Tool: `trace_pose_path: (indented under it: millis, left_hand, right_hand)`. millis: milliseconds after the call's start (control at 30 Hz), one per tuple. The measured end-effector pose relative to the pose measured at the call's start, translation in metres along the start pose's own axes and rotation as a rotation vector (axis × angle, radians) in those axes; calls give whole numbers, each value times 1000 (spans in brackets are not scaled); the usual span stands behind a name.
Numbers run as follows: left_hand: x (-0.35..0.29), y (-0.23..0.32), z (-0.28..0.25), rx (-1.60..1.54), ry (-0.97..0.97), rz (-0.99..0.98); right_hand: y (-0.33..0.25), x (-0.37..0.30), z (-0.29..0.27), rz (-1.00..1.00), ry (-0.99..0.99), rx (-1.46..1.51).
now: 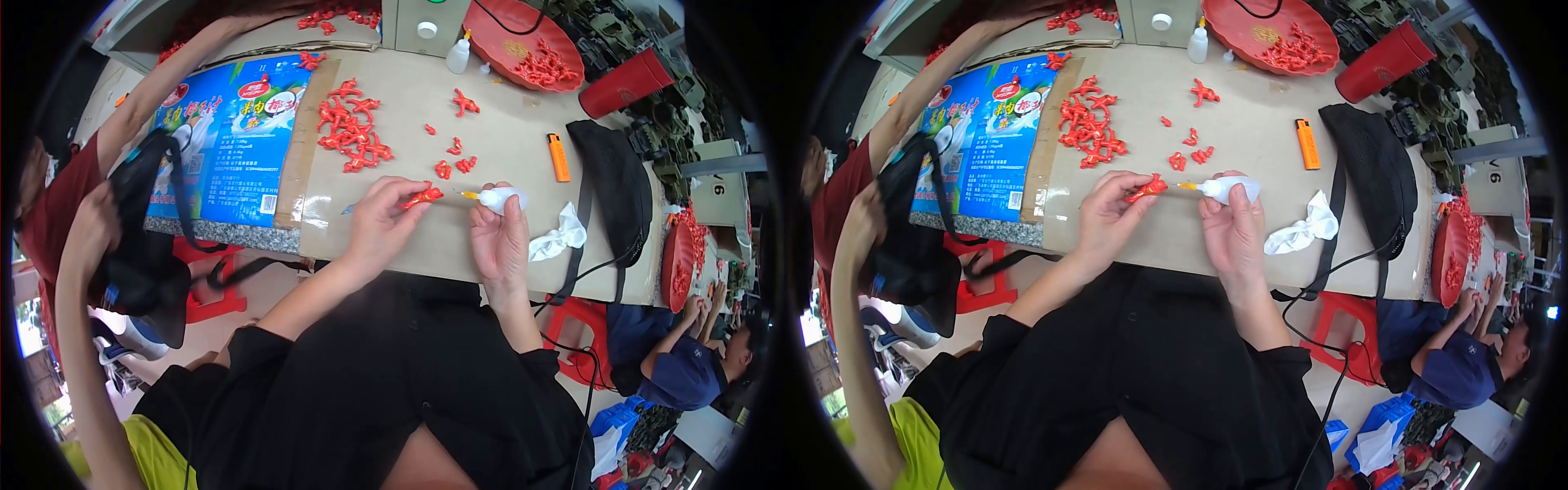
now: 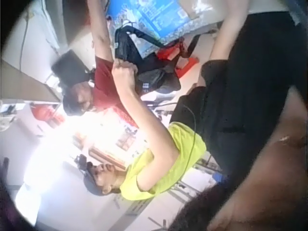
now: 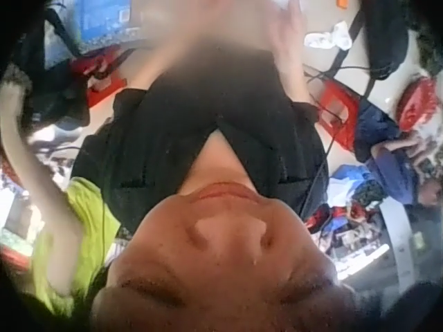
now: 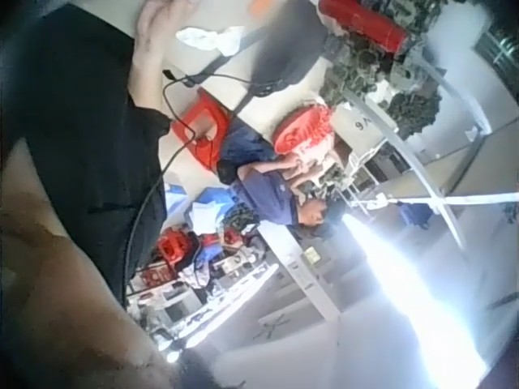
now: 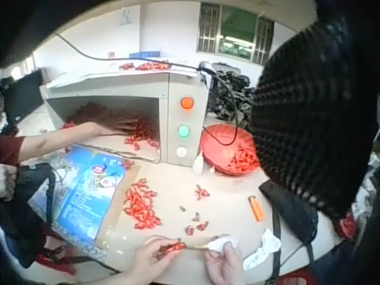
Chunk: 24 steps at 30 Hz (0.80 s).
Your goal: The person applies glue from a glue bottle to small red plastic toy parts and joins them together by hand.
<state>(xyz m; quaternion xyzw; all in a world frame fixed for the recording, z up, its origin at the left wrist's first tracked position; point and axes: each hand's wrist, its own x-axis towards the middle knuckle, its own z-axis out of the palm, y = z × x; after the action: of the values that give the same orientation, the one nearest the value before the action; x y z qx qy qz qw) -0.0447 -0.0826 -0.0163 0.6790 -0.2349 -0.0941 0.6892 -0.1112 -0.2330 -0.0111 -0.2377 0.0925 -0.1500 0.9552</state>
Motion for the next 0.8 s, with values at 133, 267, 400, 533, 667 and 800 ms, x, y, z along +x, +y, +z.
trace_pose_path:
  millis: [133, 267, 400, 533, 667, 800]
  left_hand:
    - [2, 0, 1, 61, 45, 71]
    - [1, -9, 4, 100, 69, 116]
    - [1, -10, 6, 117, 91, 124]
    - [1, -10, 6, 134, 119, 103]
    - [1, -9, 6, 180, 108, 89]
    - [1, -6, 4, 155, 93, 26]
  right_hand:
    - [-2, -4, -3, -177, 29, -261]
    - [2, -9, -2, -267, 4, -472]
    - [6, -12, -6, -293, -4, -545]
    - [9, -13, -4, -387, -40, -684]
    - [11, -15, -2, -438, -84, -793]
    - [13, -14, -9, -512, -92, -937]
